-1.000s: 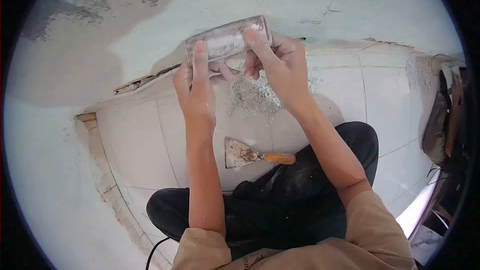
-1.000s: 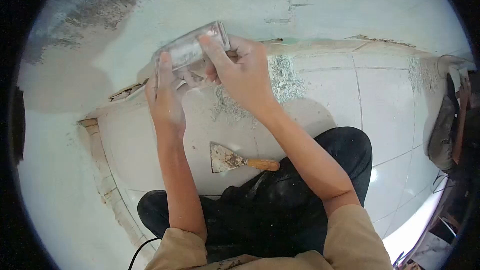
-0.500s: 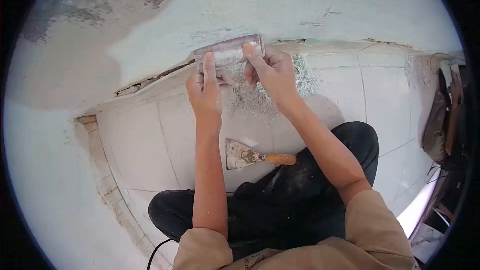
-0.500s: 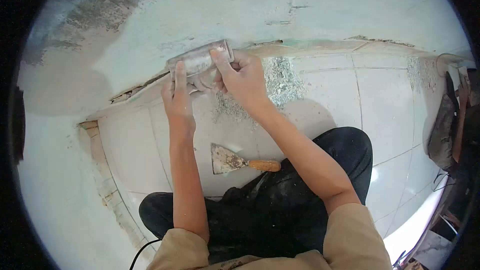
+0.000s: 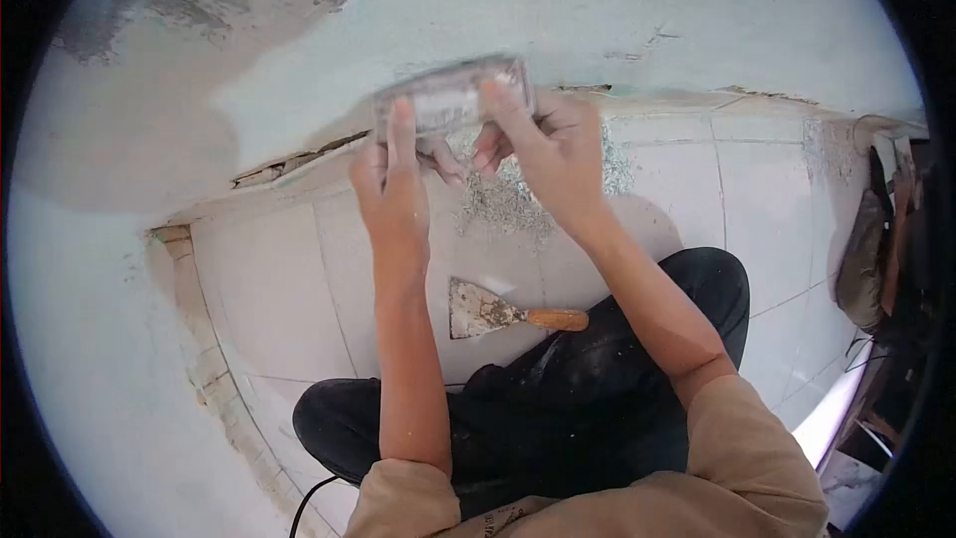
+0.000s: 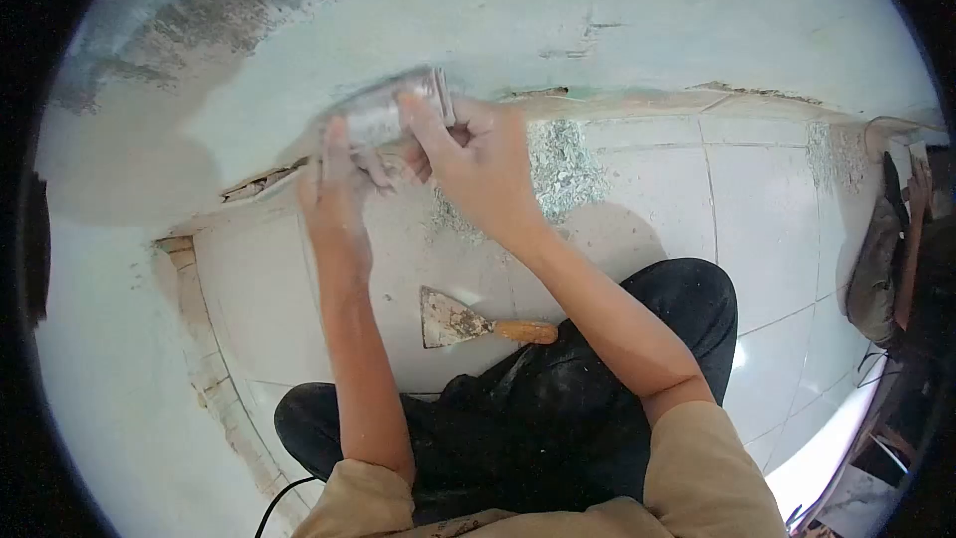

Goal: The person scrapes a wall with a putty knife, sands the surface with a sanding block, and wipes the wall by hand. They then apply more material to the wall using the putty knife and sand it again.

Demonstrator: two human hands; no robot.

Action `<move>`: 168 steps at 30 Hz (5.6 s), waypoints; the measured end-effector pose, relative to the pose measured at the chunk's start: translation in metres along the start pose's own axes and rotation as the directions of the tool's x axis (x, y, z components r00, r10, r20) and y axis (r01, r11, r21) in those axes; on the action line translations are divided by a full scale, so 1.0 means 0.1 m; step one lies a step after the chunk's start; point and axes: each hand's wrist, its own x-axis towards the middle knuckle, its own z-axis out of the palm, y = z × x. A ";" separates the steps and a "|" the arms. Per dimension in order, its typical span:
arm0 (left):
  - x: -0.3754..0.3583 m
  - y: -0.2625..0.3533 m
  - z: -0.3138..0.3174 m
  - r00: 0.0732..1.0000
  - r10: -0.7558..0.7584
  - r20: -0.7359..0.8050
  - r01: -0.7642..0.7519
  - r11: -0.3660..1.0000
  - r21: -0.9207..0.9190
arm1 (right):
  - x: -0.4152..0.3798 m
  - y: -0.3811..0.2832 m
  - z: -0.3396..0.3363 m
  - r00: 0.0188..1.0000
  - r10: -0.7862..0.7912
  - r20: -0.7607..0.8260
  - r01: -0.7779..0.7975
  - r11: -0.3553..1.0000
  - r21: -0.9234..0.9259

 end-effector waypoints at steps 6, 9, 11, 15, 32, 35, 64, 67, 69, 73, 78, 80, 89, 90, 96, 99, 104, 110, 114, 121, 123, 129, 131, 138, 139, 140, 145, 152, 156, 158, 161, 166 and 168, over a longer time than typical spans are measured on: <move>0.04 -0.15 0.02 0.984 -0.126 -0.127 0.135 0.988 0.069 | 0.01 0.14 -0.05 0.992 0.118 -0.039 -0.120 0.991 -0.052; 0.02 0.04 0.05 0.987 -0.113 -0.115 0.118 0.992 0.041 | 0.01 -0.02 -0.03 0.999 0.047 0.002 -0.047 0.999 -0.027; 0.00 0.01 0.06 0.992 -0.066 -0.104 0.070 0.997 0.033 | 0.03 -0.09 -0.07 0.996 0.085 -0.003 -0.085 0.996 0.001; 0.05 -0.22 0.01 0.984 -0.092 -0.154 0.121 0.974 0.190 | 0.04 0.16 -0.10 0.969 0.248 0.000 -0.247 0.964 0.098; 0.02 -0.13 -0.04 0.982 -0.089 -0.166 0.114 0.982 0.148 | 0.08 0.06 -0.11 0.977 0.188 0.101 -0.181 0.981 -0.071; -0.01 0.01 0.00 0.981 -0.078 -0.176 0.097 0.990 0.103 | 0.06 -0.03 -0.08 0.991 0.079 0.107 -0.081 0.997 0.011; 0.02 -0.13 -0.16 0.988 -0.144 -0.054 0.145 0.989 0.020 | 0.12 -0.10 -0.16 0.924 0.325 0.203 -0.273 0.930 -0.245; 0.03 -0.12 -0.22 0.998 -0.056 -0.028 0.059 0.992 0.114 | 0.08 -0.20 -0.17 0.926 0.303 0.224 -0.228 0.924 -0.307; 0.03 -0.06 -0.23 1.000 -0.006 -0.030 0.011 0.983 0.184 | 0.03 -0.31 -0.18 0.931 0.269 0.248 -0.165 0.914 -0.371; -0.03 0.14 -0.27 0.997 0.053 -0.058 -0.050 0.998 0.046 | -0.21 -0.60 -0.24 0.882 0.221 0.417 0.218 0.593 -0.775; -0.10 0.28 -0.48 0.985 0.173 0.025 -0.174 0.964 0.201 | -0.86 -1.22 -0.25 0.928 -0.123 0.350 0.360 0.529 -0.768; -0.17 0.36 -0.52 0.988 -0.081 0.134 0.043 0.962 0.268 | -1.07 -1.28 -0.34 0.949 -0.034 0.313 0.275 0.572 -0.772; -0.88 0.38 -0.58 0.869 0.038 0.494 -0.353 0.748 0.562 | -1.93 -1.44 -0.40 0.914 0.030 0.405 0.258 0.727 -0.636; -0.94 0.30 -0.63 0.865 0.051 0.499 -0.386 0.705 0.595 | -1.94 -1.36 -0.44 0.905 0.038 0.423 0.207 0.831 -0.517; -1.24 0.23 -0.79 0.880 -0.227 0.417 -0.216 0.591 0.778 | -2.06 -1.27 -0.49 0.900 0.024 0.435 0.026 0.994 -0.108; -1.32 -0.46 -0.90 0.905 -0.146 0.399 -0.162 0.749 0.642 | -1.96 -1.06 -0.48 0.922 0.086 0.378 -0.077 0.996 -0.040; -1.44 -0.77 -0.84 0.936 -0.169 0.307 -0.150 0.598 0.787 | -1.86 -0.92 -0.50 0.912 0.164 0.376 -0.174 0.985 -0.007; -1.41 -1.03 -1.02 0.901 -0.306 0.308 -0.086 0.569 0.818 | -1.91 -0.53 -0.43 0.911 0.212 0.353 -0.320 0.904 0.283; -1.53 -0.72 -0.98 0.993 0.061 0.099 -0.116 0.480 0.870 | -1.85 -0.64 -0.42 0.913 0.071 0.401 -0.392 0.427 0.815; -2.01 0.78 -0.09 0.806 0.548 0.223 -0.578 0.648 0.496 | -1.74 -0.98 -0.28 0.926 -0.068 0.371 -0.349 0.215 0.912; -2.02 0.79 -0.02 0.732 0.591 0.339 -0.676 0.570 0.467 | -1.72 -1.00 -0.29 0.925 -0.094 0.368 -0.340 0.224 0.913; -1.93 1.04 0.05 0.661 0.660 0.356 -0.690 0.351 0.633 | -1.71 -1.05 -0.32 0.924 -0.150 0.352 -0.314 0.229 0.921; -1.87 1.08 0.08 0.667 0.653 0.359 -0.683 0.344 0.644 | -1.72 -1.07 -0.30 0.921 -0.156 0.357 -0.318 0.228 0.920; -1.72 1.12 0.09 0.638 0.665 0.388 -0.730 0.362 0.580 | -1.73 -1.10 -0.29 0.928 -0.153 0.339 -0.285 0.293 0.913; -1.71 1.18 0.11 0.642 0.660 0.389 -0.727 0.363 0.583 | -1.74 -1.10 -0.28 0.927 -0.151 0.342 -0.295 0.266 0.918; -1.71 1.25 0.14 0.631 0.666 0.398 -0.727 0.327 0.604 | -1.75 -1.11 -0.28 0.928 -0.148 0.343 -0.298 0.263 0.918; -1.66 1.21 0.18 0.619 0.635 0.462 -0.731 0.252 0.634 | -1.75 -1.12 -0.27 0.913 -0.173 0.370 -0.323 0.247 0.913; -1.60 1.43 0.34 0.583 0.663 0.469 -0.749 0.215 0.627 | -1.74 -1.09 -0.28 0.919 -0.146 0.366 -0.312 0.297 0.902; -1.60 1.33 0.37 0.623 0.551 0.555 -0.744 0.199 0.638 | -1.75 -1.10 -0.29 0.917 -0.152 0.369 -0.315 0.291 0.903; -1.59 1.34 0.36 0.616 0.585 0.527 -0.735 0.187 0.652 | -1.75 -1.11 -0.31 0.918 -0.144 0.370 -0.319 0.286 0.903; -1.63 1.40 0.36 0.583 0.619 0.526 -0.720 0.094 0.687 | -1.76 -1.11 -0.30 0.913 -0.129 0.387 -0.332 0.315 0.889; -1.82 1.25 0.41 0.600 0.491 0.632 -0.741 0.043 0.670 | -1.81 -1.15 -0.26 0.933 0.043 0.356 -0.352 0.303 0.886; -1.94 1.06 0.49 0.575 0.297 0.763 -0.815 0.125 0.566 | -1.75 -1.07 -0.23 0.906 -0.108 0.410 -0.350 0.356 0.867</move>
